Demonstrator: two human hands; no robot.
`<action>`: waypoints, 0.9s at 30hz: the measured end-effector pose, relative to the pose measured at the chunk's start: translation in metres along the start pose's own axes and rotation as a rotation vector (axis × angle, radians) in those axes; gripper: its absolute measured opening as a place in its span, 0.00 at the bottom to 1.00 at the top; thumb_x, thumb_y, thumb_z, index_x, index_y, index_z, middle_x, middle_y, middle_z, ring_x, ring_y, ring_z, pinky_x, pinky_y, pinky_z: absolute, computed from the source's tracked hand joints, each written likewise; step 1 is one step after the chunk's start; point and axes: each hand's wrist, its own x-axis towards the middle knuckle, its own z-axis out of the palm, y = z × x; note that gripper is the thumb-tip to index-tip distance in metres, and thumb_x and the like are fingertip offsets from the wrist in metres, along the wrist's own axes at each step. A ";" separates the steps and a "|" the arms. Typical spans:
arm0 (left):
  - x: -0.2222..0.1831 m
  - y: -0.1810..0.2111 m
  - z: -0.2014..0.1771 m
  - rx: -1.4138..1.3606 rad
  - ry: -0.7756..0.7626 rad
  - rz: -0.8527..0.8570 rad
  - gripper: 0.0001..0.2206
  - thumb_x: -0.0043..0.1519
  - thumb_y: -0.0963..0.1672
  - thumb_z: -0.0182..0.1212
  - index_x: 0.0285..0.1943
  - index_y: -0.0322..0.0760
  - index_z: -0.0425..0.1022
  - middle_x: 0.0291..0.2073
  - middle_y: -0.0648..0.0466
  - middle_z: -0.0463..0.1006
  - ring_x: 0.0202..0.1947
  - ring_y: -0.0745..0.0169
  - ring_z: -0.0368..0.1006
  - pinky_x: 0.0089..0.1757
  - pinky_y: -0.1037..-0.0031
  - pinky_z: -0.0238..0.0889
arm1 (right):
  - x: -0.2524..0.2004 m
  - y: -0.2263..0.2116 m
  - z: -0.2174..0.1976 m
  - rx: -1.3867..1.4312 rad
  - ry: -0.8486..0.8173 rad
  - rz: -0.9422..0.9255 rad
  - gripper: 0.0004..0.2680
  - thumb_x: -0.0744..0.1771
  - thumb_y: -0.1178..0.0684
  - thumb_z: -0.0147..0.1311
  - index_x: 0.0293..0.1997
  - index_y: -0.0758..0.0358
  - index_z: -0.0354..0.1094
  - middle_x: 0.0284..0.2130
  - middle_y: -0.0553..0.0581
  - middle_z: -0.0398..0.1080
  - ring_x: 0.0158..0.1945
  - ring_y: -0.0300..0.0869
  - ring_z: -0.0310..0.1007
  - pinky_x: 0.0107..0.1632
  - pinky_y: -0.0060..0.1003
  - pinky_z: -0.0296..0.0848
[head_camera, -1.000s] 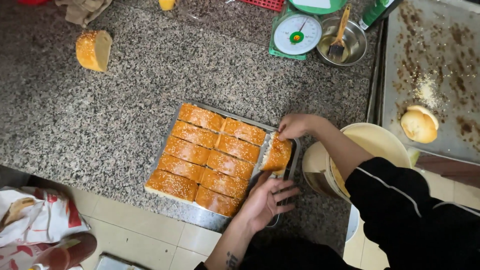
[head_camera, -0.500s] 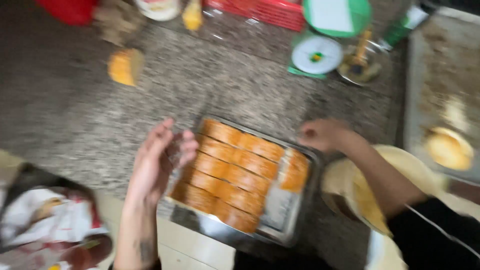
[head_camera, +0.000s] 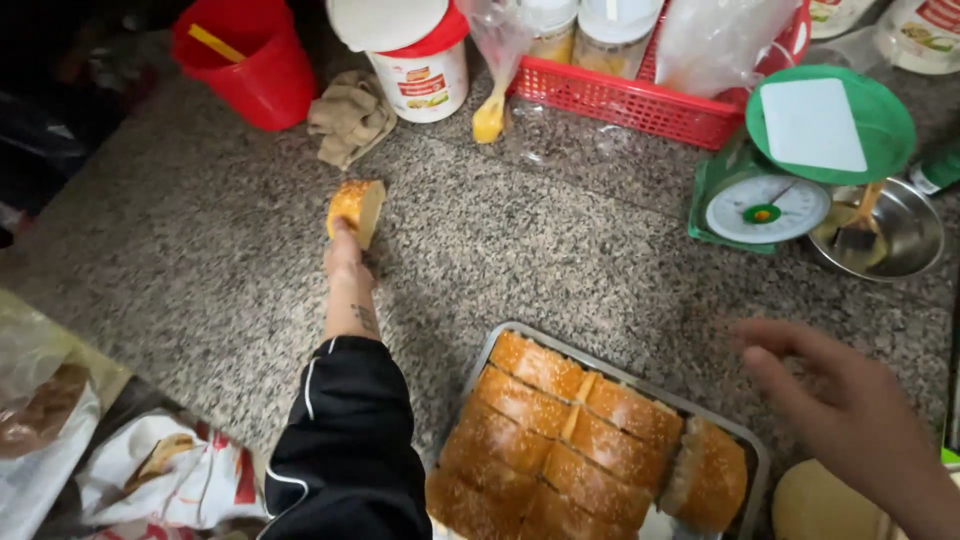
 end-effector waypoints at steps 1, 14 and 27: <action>-0.011 0.010 0.003 0.006 -0.009 0.000 0.43 0.61 0.68 0.55 0.67 0.32 0.83 0.56 0.48 0.87 0.50 0.48 0.85 0.46 0.58 0.77 | -0.001 -0.001 -0.002 0.001 0.006 0.009 0.13 0.72 0.50 0.60 0.63 0.50 0.85 0.57 0.47 0.89 0.59 0.39 0.86 0.57 0.45 0.84; -0.044 0.049 0.035 -0.489 0.145 0.241 0.42 0.48 0.41 0.89 0.64 0.43 0.56 0.70 0.38 0.74 0.63 0.44 0.82 0.65 0.53 0.76 | -0.027 0.012 0.003 0.124 0.197 0.023 0.10 0.73 0.52 0.57 0.56 0.57 0.85 0.54 0.53 0.87 0.67 0.47 0.83 0.68 0.55 0.85; -0.373 0.033 -0.100 -0.565 -1.004 0.365 0.30 0.60 0.42 0.70 0.75 0.40 0.70 0.70 0.46 0.77 0.63 0.55 0.74 0.60 0.67 0.69 | -0.020 0.074 0.060 0.847 -0.075 -0.320 0.20 0.68 0.64 0.63 0.70 0.62 0.76 0.54 0.63 0.90 0.58 0.42 0.86 0.63 0.40 0.83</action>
